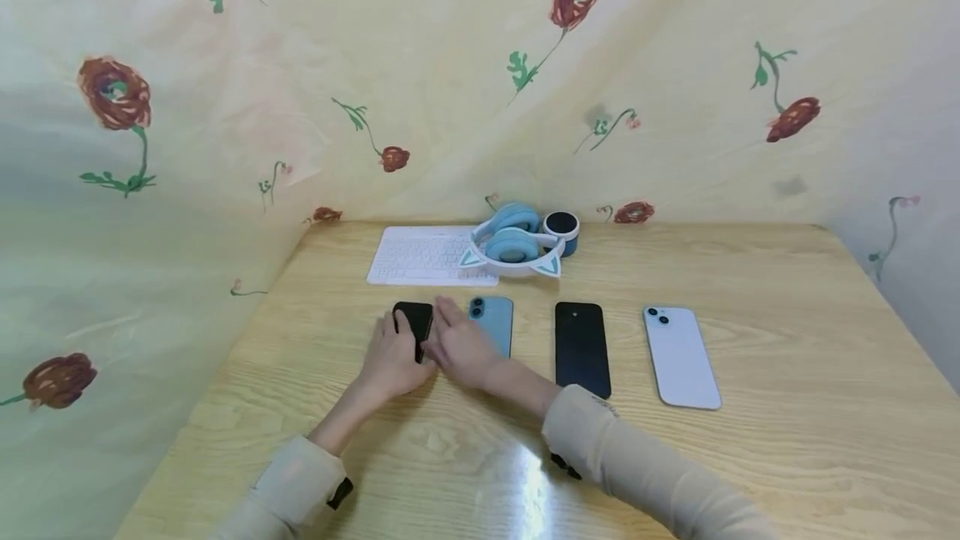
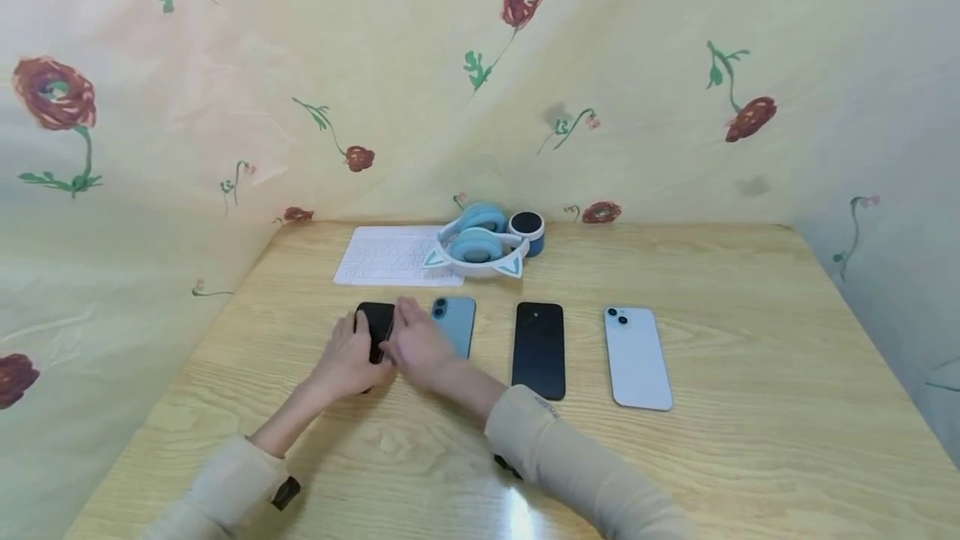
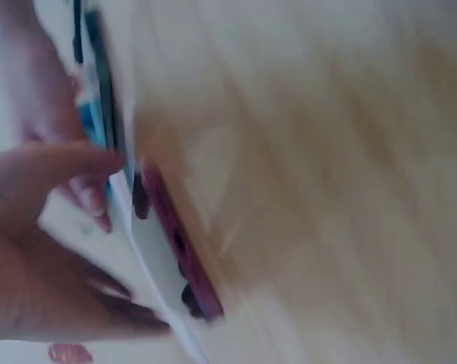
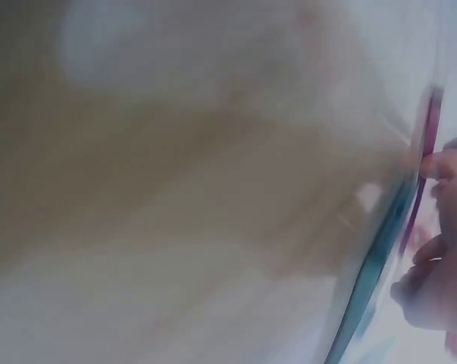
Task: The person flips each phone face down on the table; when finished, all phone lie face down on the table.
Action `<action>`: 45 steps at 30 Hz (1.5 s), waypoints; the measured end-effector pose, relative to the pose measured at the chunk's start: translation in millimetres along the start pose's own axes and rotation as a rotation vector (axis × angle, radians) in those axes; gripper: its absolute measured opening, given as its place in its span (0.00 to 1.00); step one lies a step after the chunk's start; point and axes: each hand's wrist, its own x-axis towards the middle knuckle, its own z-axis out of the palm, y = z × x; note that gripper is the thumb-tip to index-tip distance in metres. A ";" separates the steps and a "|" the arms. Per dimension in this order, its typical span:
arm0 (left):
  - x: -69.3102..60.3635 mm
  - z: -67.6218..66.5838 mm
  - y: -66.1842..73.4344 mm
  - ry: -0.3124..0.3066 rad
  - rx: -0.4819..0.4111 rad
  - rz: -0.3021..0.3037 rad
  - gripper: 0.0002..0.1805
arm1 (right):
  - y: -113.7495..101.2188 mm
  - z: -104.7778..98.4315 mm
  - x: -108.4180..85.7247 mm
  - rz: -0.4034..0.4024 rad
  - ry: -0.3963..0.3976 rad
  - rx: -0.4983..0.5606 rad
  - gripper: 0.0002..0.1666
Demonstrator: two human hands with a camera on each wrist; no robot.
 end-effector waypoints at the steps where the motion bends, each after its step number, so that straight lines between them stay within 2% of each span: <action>1: -0.3 3.2 6.5 0.033 -0.053 0.017 0.49 | 7.2 -3.8 -3.8 0.016 0.039 0.044 0.33; 4: -1.3 15.3 27.6 0.073 -0.207 0.079 0.47 | 27.7 -14.1 -15.0 0.090 0.135 0.124 0.30; 5: -2.0 19.4 34.9 0.060 -0.242 0.088 0.47 | 34.0 -16.1 -18.2 0.119 0.157 0.142 0.30; 7: -2.7 28.8 46.8 0.018 -0.247 0.116 0.48 | 43.9 -19.1 -24.6 0.182 0.185 0.179 0.31; 10: -2.8 42.8 59.0 -0.024 -0.159 0.158 0.51 | 53.7 -20.1 -31.9 0.247 0.175 0.228 0.33; 15: -1.7 57.2 71.1 -0.025 -0.024 0.138 0.54 | 58.1 -20.6 -39.2 0.262 0.126 0.286 0.34; 19: 1.4 59.0 76.3 -0.063 0.062 0.096 0.55 | 56.7 -22.3 -36.7 0.263 0.105 0.272 0.35; 23: 1.9 61.7 81.3 -0.088 0.143 0.089 0.54 | 56.2 -22.2 -37.6 0.271 0.104 0.279 0.35; 27: 0.9 63.4 84.4 -0.073 0.191 0.095 0.51 | 56.3 -21.3 -40.4 0.269 0.093 0.302 0.35; 32: 2.3 63.1 88.7 -0.048 0.217 0.114 0.47 | 57.5 -21.9 -44.7 0.288 0.101 0.273 0.36; 37: 6.3 64.9 94.9 -0.036 0.341 0.157 0.40 | 59.0 -22.3 -49.1 0.310 0.106 0.227 0.37; 42: 7.6 65.2 103.6 -0.069 0.474 0.131 0.40 | 59.2 -22.8 -52.5 0.310 0.098 0.202 0.37; 45: 8.1 65.6 106.6 -0.080 0.525 0.108 0.41 | 59.4 -20.9 -54.4 0.303 0.094 0.206 0.36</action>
